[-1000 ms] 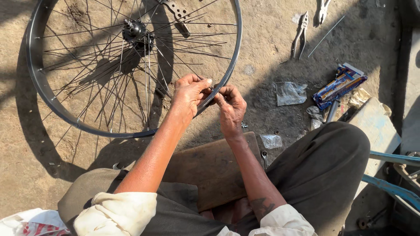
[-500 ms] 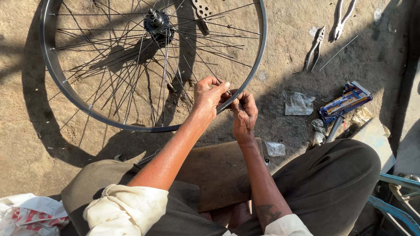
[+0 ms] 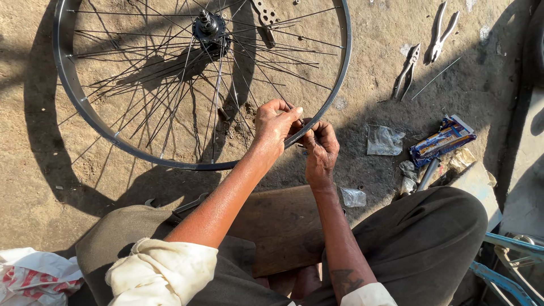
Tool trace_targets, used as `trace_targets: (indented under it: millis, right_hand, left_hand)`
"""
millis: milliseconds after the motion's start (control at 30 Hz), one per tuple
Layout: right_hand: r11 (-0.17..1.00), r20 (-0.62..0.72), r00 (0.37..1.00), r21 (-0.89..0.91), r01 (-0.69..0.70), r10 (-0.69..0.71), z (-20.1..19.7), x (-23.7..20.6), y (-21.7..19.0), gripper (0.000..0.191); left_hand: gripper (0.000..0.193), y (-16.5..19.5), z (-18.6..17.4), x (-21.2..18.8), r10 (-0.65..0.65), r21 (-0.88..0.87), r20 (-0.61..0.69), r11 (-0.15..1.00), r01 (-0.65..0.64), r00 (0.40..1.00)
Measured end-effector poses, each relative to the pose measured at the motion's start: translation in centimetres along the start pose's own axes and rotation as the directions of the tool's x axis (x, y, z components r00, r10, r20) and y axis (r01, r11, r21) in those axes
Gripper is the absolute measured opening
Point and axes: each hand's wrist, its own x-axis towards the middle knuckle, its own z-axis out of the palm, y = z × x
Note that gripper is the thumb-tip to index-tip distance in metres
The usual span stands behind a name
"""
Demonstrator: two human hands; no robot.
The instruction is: The person sits on the ground with a bicycle wheel across their lap and threads spokes through the hub, seating each spoke end into the rim holes and working around the rim by hand. They rotate the wheel as they go and near the end lift and turn the wheel to work on the other side.
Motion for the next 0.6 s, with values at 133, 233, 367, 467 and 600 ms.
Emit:
trace_targets:
  millis: [133,233,367,467,600]
  right_hand:
    - [0.999,-0.008,1.000,0.025,0.028,-0.028,0.2,0.0,0.3,0.024]
    - [0.999,-0.039,0.999,0.035,0.029,-0.027,0.4,0.1,0.7,0.018]
    - [0.996,-0.059,0.998,0.094,0.013,-0.008,0.2,0.5,0.3,0.016]
    - [0.993,0.012,1.000,0.118,-0.018,0.017,-0.6,1.0,-0.6,0.015]
    - [0.996,0.027,0.998,0.076,-0.050,0.048,-0.9,1.5,-1.2,0.015]
  left_hand:
    - [0.010,-0.1,-0.1,0.2,0.002,0.037,-0.005,0.999,-0.002,1.000]
    - [0.011,-0.2,-0.1,0.2,-0.004,0.051,-0.013,0.999,0.005,1.000]
    - [0.012,-0.2,-0.3,0.2,-0.018,0.045,-0.007,0.999,0.018,1.000]
    - [0.012,0.0,-0.5,0.2,-0.026,0.107,-0.010,0.994,0.027,1.000]
    - [0.017,1.0,-0.7,-0.1,-0.125,0.181,-0.012,0.975,0.126,0.992]
